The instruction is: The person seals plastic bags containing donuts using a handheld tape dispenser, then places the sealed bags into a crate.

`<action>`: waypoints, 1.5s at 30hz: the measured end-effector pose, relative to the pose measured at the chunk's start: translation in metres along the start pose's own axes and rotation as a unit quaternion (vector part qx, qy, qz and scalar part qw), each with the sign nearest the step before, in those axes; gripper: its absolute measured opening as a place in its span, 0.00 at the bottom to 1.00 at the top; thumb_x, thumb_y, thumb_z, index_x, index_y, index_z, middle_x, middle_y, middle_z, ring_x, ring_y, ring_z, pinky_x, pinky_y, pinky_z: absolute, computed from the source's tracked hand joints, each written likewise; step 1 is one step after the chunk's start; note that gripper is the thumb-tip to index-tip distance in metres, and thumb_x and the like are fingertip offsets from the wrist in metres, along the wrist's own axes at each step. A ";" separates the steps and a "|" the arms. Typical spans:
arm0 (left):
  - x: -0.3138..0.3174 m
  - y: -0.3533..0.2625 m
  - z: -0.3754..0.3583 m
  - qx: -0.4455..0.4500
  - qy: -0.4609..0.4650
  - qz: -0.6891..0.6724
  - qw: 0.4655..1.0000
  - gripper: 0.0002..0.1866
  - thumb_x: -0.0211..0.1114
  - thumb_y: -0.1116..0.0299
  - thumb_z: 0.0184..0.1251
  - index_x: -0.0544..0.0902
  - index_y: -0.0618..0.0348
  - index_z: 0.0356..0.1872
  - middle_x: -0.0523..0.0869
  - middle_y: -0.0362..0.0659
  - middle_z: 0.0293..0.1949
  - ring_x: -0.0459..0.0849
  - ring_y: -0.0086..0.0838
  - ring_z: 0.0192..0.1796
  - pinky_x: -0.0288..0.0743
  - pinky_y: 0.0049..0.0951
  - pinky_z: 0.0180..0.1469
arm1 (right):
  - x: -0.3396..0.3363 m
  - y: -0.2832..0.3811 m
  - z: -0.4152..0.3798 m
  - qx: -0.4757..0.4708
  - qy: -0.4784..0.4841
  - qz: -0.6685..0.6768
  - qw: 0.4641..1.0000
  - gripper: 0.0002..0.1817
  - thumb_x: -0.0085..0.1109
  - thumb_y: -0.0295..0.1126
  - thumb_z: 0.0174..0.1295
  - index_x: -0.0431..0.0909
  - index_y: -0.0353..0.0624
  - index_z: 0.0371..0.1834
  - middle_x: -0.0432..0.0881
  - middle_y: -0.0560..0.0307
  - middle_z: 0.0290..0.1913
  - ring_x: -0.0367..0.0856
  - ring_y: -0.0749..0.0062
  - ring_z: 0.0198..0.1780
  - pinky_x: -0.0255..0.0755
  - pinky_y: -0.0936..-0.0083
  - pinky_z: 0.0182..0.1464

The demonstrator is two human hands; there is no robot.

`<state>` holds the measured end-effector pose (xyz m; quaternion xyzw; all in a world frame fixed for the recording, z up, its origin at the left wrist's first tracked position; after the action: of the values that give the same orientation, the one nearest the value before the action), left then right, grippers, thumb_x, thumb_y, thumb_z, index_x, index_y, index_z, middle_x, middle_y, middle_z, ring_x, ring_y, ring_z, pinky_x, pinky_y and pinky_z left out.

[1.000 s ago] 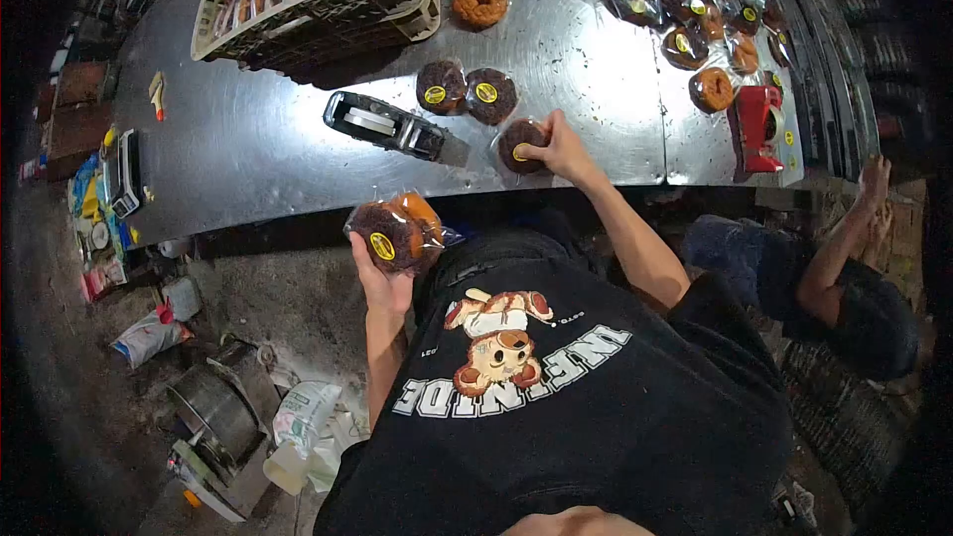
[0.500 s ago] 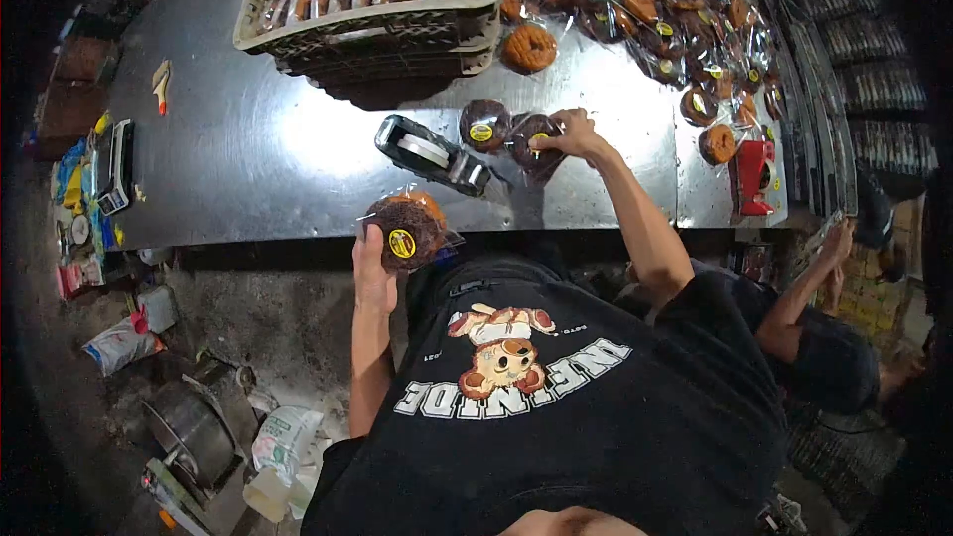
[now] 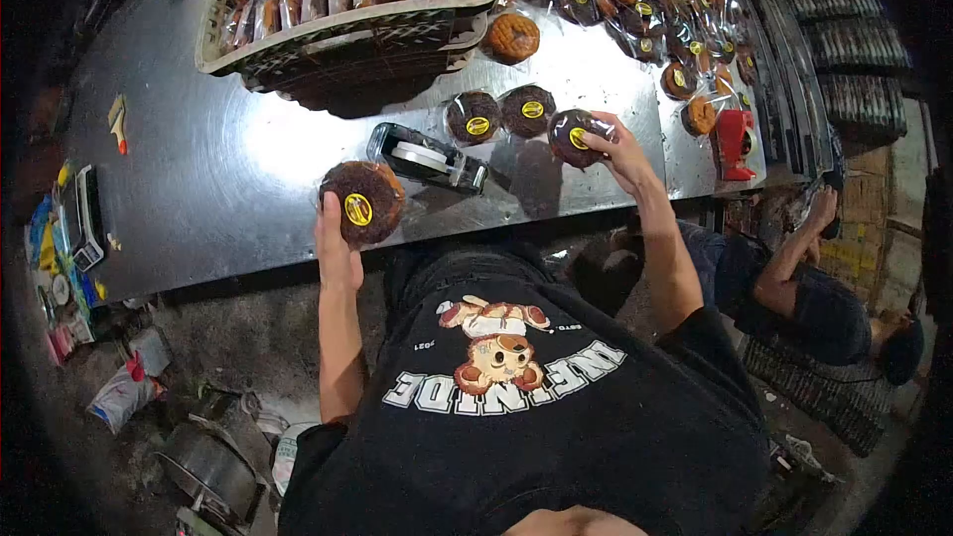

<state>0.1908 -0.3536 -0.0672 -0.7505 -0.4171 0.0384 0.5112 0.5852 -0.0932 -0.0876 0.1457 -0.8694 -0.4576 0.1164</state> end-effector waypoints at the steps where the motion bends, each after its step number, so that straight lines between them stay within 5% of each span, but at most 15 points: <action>1: 0.000 -0.002 0.002 0.002 0.005 -0.001 1.000 0.31 0.58 0.45 0.80 0.71 0.60 0.70 0.79 0.43 0.64 0.80 0.30 0.65 0.75 0.37 0.68 | 0.000 -0.006 0.009 -0.033 0.003 -0.057 0.998 0.38 0.76 0.28 0.60 0.66 0.41 0.71 0.83 0.45 0.57 0.82 0.57 0.59 0.77 0.57 0.64; 7: 0.012 -0.010 0.000 -0.025 0.016 0.017 0.999 0.30 0.58 0.47 0.81 0.73 0.61 0.70 0.82 0.44 0.61 0.81 0.30 0.63 0.76 0.35 0.66 | 0.048 0.025 0.069 -0.145 0.216 -0.371 0.892 0.45 0.81 0.36 0.52 0.68 0.47 0.74 0.76 0.42 0.68 0.73 0.49 0.71 0.73 0.55 0.68; 9: 0.007 -0.008 -0.004 -0.025 0.041 0.028 0.998 0.30 0.59 0.47 0.81 0.73 0.61 0.69 0.82 0.44 0.61 0.82 0.30 0.63 0.77 0.35 0.65 | 0.066 0.034 0.091 -0.115 0.153 -0.714 0.673 0.52 0.84 0.42 0.45 0.67 0.45 0.75 0.69 0.47 0.72 0.65 0.49 0.75 0.64 0.44 0.71; 11: 0.003 -0.006 -0.014 -0.026 0.002 0.026 0.999 0.30 0.60 0.47 0.80 0.74 0.61 0.69 0.82 0.43 0.61 0.82 0.29 0.62 0.78 0.34 0.64 | 0.071 0.036 0.104 -0.155 0.173 -0.801 0.551 0.59 0.83 0.58 0.42 0.64 0.49 0.78 0.64 0.47 0.75 0.59 0.46 0.78 0.55 0.33 0.73; 13: -0.002 -0.003 -0.027 -0.023 -0.043 0.011 0.999 0.30 0.60 0.47 0.80 0.74 0.60 0.68 0.83 0.43 0.61 0.83 0.30 0.62 0.79 0.34 0.63 | 0.069 0.023 0.119 -0.190 0.222 -0.796 0.530 0.65 0.82 0.63 0.39 0.59 0.50 0.81 0.66 0.45 0.74 0.60 0.45 0.78 0.51 0.28 0.73; 20: -0.030 0.025 -0.059 -0.009 -0.112 -0.091 0.989 0.29 0.60 0.46 0.80 0.76 0.58 0.68 0.83 0.41 0.61 0.82 0.30 0.64 0.77 0.38 0.66 | 0.042 0.030 0.102 -0.190 0.197 -0.732 0.624 0.61 0.79 0.61 0.45 0.59 0.50 0.81 0.68 0.40 0.64 0.70 0.40 0.66 0.65 0.42 0.68; 24: -0.022 0.038 -0.072 0.012 -0.155 -0.107 0.982 0.32 0.60 0.44 0.79 0.73 0.57 0.70 0.81 0.43 0.64 0.81 0.32 0.66 0.77 0.40 0.67 | 0.021 0.000 0.086 -0.289 0.194 -0.679 0.646 0.53 0.76 0.53 0.50 0.58 0.50 0.79 0.63 0.42 0.73 0.65 0.42 0.74 0.61 0.34 0.70; 27: -0.013 0.050 -0.074 0.009 -0.168 -0.127 0.978 0.33 0.61 0.44 0.78 0.72 0.58 0.71 0.80 0.44 0.65 0.80 0.33 0.66 0.77 0.41 0.67 | 0.024 -0.002 0.054 -0.352 0.147 -0.722 0.577 0.53 0.73 0.53 0.58 0.52 0.56 0.84 0.50 0.52 0.84 0.52 0.46 0.83 0.46 0.32 0.77; 33: 0.014 0.064 -0.069 -0.002 -0.141 -0.103 0.985 0.34 0.61 0.44 0.78 0.71 0.59 0.72 0.79 0.44 0.65 0.81 0.34 0.66 0.78 0.42 0.66 | 0.014 -0.015 0.033 -0.395 0.113 -0.732 0.544 0.48 0.67 0.48 0.66 0.48 0.70 0.86 0.46 0.57 0.86 0.49 0.48 0.84 0.40 0.34 0.79; 34: 0.020 0.063 -0.070 -0.005 -0.131 -0.102 0.986 0.34 0.62 0.44 0.78 0.71 0.59 0.72 0.80 0.44 0.65 0.81 0.34 0.66 0.78 0.42 0.65 | 0.014 -0.018 0.029 -0.420 0.097 -0.723 0.540 0.44 0.69 0.44 0.65 0.56 0.61 0.83 0.53 0.56 0.84 0.52 0.51 0.83 0.42 0.36 0.79; 37: 0.029 0.061 -0.069 -0.010 -0.120 -0.090 0.989 0.32 0.60 0.44 0.78 0.72 0.59 0.70 0.81 0.45 0.64 0.82 0.34 0.65 0.80 0.43 0.64 | 0.008 -0.024 0.026 -0.370 0.140 -0.672 0.626 0.37 0.72 0.38 0.63 0.64 0.52 0.74 0.63 0.55 0.78 0.57 0.56 0.80 0.45 0.36 0.77; 38: 0.031 0.062 -0.068 -0.012 -0.128 -0.082 0.988 0.31 0.59 0.44 0.79 0.73 0.58 0.69 0.82 0.45 0.63 0.83 0.34 0.64 0.80 0.44 0.65 | 0.005 -0.024 0.024 -0.331 0.150 -0.676 0.641 0.32 0.74 0.35 0.60 0.67 0.45 0.65 0.73 0.52 0.69 0.67 0.54 0.73 0.56 0.44 0.74; 41: 0.034 0.059 -0.068 -0.007 -0.119 -0.075 0.990 0.30 0.57 0.44 0.80 0.75 0.58 0.68 0.83 0.45 0.62 0.84 0.34 0.63 0.81 0.44 0.64 | 0.011 0.000 0.019 -0.145 0.256 -0.519 0.803 0.37 0.77 0.31 0.57 0.66 0.44 0.68 0.76 0.47 0.66 0.75 0.51 0.67 0.67 0.52 0.69; 43: 0.032 0.058 -0.068 -0.001 -0.110 -0.073 0.991 0.30 0.57 0.44 0.80 0.75 0.58 0.68 0.83 0.45 0.62 0.85 0.34 0.63 0.82 0.44 0.64 | 0.013 0.010 0.042 -0.084 0.360 -0.501 0.783 0.53 0.80 0.27 0.52 0.56 0.44 0.81 0.72 0.43 0.73 0.72 0.55 0.73 0.69 0.57 0.72; 45: 0.028 0.059 -0.066 0.006 -0.108 -0.072 0.991 0.30 0.56 0.44 0.81 0.75 0.59 0.68 0.84 0.45 0.61 0.85 0.34 0.62 0.82 0.43 0.63 | 0.025 0.027 0.053 -0.084 0.392 -0.418 0.815 0.55 0.79 0.33 0.54 0.54 0.43 0.83 0.69 0.43 0.75 0.67 0.54 0.76 0.65 0.60 0.76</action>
<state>0.2754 -0.3910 -0.0735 -0.7066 -0.5231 0.0849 0.4689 0.5399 -0.0468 -0.0928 0.6523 -0.5635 -0.4372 0.2567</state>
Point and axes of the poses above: each hand's wrist, its own z-axis towards the middle knuckle, its own x-axis out of the palm, y = z × x, the point moved 1 cm from there along z, towards the middle knuckle
